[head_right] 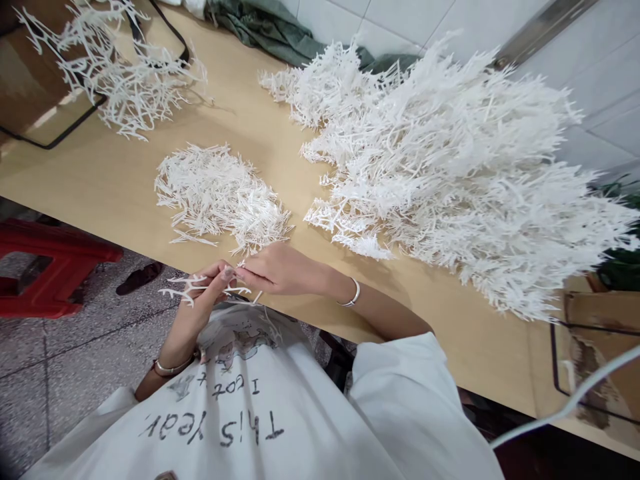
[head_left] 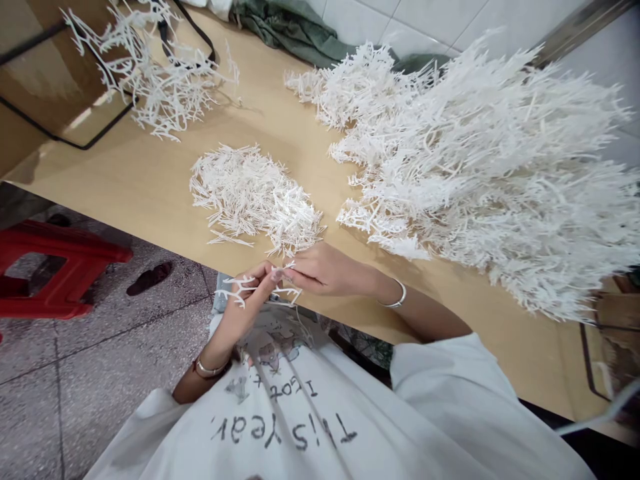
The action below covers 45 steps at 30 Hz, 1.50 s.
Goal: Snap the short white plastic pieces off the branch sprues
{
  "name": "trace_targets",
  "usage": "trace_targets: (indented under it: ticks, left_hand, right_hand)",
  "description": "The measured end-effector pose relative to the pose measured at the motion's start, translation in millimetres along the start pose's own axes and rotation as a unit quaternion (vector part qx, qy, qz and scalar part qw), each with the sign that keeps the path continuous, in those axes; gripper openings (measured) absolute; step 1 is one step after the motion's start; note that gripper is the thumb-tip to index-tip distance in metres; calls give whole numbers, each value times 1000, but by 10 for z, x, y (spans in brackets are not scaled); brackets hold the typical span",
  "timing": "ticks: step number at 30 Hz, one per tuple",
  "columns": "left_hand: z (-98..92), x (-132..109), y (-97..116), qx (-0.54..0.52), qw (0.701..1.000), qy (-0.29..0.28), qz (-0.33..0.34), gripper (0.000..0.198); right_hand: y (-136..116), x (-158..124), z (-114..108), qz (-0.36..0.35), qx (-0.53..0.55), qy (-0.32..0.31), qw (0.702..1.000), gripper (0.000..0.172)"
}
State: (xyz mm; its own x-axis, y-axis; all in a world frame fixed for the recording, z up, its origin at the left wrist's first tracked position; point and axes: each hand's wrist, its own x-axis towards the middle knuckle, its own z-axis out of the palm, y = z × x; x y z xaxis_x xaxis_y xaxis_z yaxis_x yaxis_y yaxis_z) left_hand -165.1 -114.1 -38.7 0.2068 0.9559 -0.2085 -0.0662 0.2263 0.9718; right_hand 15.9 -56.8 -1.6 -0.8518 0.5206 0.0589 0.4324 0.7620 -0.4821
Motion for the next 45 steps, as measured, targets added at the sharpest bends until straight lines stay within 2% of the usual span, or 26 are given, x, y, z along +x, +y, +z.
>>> trace_targets:
  ticks: [3, 6, 11, 16, 19, 22, 26, 30, 34, 36, 39, 42, 45]
  left_hand:
    - [-19, -1, 32, -31, 997, -55, -36, 29]
    - [-44, 0, 65, -13, 994, -102, -42, 30]
    - [-102, 9, 36, -37, 991, -114, -55, 34]
    - [-128, 62, -4, -146, 972, -138, -120, 41]
    - [-118, 80, -24, -171, 967, -119, -146, 42]
    - [-86, 67, -44, -163, 975, -89, -125, 39]
    - [-33, 25, -57, -164, 981, -57, -89, 39]
    - [-11, -25, -9, -141, 986, -58, -64, 39]
    - [-13, -68, 75, -29, 998, -59, -12, 36]
    - [-18, -79, 88, -5, 998, -69, 2, 36]
    - [-32, -84, 60, -43, 995, -89, -10, 38]
    - [-47, -77, 18, -99, 992, -67, -35, 39]
    - [-45, -62, 9, -93, 995, -32, -26, 41]
  right_hand:
    - [1, -5, 23, -21, 26, 25, 999, 43]
    - [-16, -8, 23, -19, 47, 24, 998, 38]
    - [-33, -2, 2, 5, 86, 4, 996, 31]
    - [-32, -5, 2, -13, 123, -25, 992, 29]
    - [-36, -10, 27, -20, 133, -21, 991, 28]
    - [-42, -2, 51, -29, 170, 10, 985, 28]
    - [-69, 16, 44, -30, 294, 19, 955, 29]
    - [-115, 17, 47, 11, 371, 13, 928, 34]
    - [-137, 21, 84, 51, 406, 40, 912, 39]
    - [-130, 27, 88, 50, 438, 15, 897, 39]
    - [-113, 35, 71, 26, 470, -17, 882, 40]
    - [-111, 32, 64, 14, 451, 0, 892, 39]
    - [-125, 26, 92, 11, 394, 19, 919, 35]
